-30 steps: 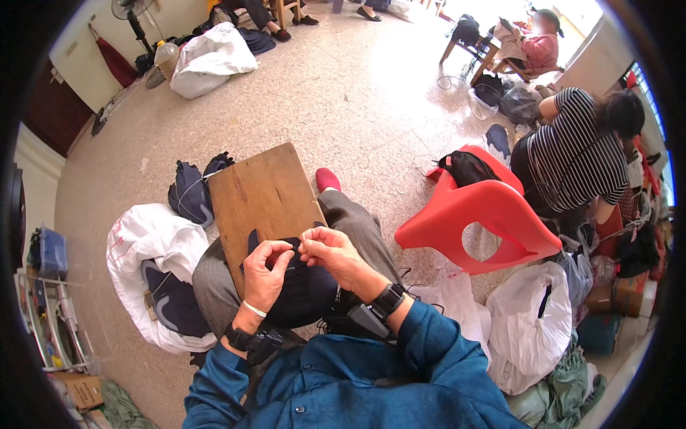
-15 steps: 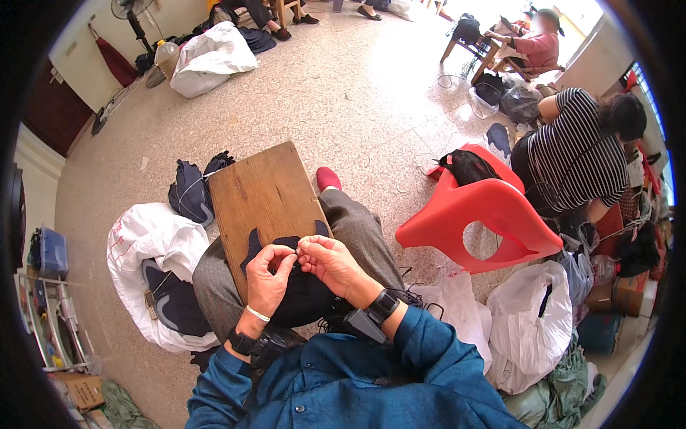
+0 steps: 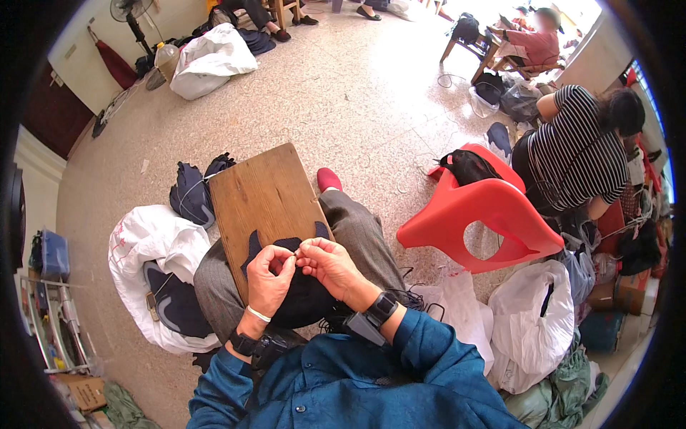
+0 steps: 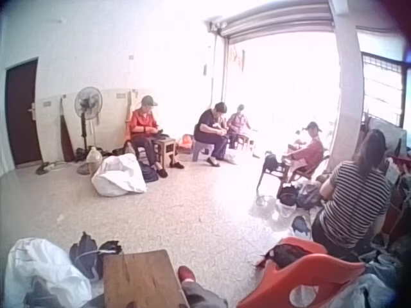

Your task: The recorder is hand-sewing components of a blue shoe upper using a needle and thread.

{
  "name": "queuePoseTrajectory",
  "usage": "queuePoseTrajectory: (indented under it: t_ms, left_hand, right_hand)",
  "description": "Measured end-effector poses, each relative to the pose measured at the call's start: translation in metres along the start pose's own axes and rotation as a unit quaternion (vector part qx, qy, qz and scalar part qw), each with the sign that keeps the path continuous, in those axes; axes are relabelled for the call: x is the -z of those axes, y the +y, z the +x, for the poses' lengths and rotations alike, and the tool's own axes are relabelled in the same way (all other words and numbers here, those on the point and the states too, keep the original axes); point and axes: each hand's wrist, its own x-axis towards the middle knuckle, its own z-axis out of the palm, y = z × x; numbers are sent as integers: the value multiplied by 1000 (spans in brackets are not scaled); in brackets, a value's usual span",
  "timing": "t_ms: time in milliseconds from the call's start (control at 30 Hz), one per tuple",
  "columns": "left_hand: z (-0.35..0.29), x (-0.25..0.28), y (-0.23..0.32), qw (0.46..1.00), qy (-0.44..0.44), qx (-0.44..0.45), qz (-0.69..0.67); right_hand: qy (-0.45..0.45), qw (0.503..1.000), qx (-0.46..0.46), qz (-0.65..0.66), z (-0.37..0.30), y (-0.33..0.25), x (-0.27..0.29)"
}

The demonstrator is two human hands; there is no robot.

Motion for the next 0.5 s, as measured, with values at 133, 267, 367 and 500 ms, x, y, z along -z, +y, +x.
queuePoseTrajectory:
  t_ms: [133, 267, 367, 500]
  left_hand:
    - [0, 0, 2, 1000, -9, 2, 15]
    - [1, -1, 1, 1000, 5, 2, 15]
    - [1, -1, -1, 1000, 10, 13, 13]
    - [-1, 1, -3, 999, 14, 29, -3]
  right_hand:
    - [5, 1000, 24, -16, 1, 5, 1]
    - [13, 997, 56, -45, 1, 7, -3]
    - [18, 996, 62, -60, -1, 7, -5]
    - [18, 991, 88, -100, -1, 8, -8]
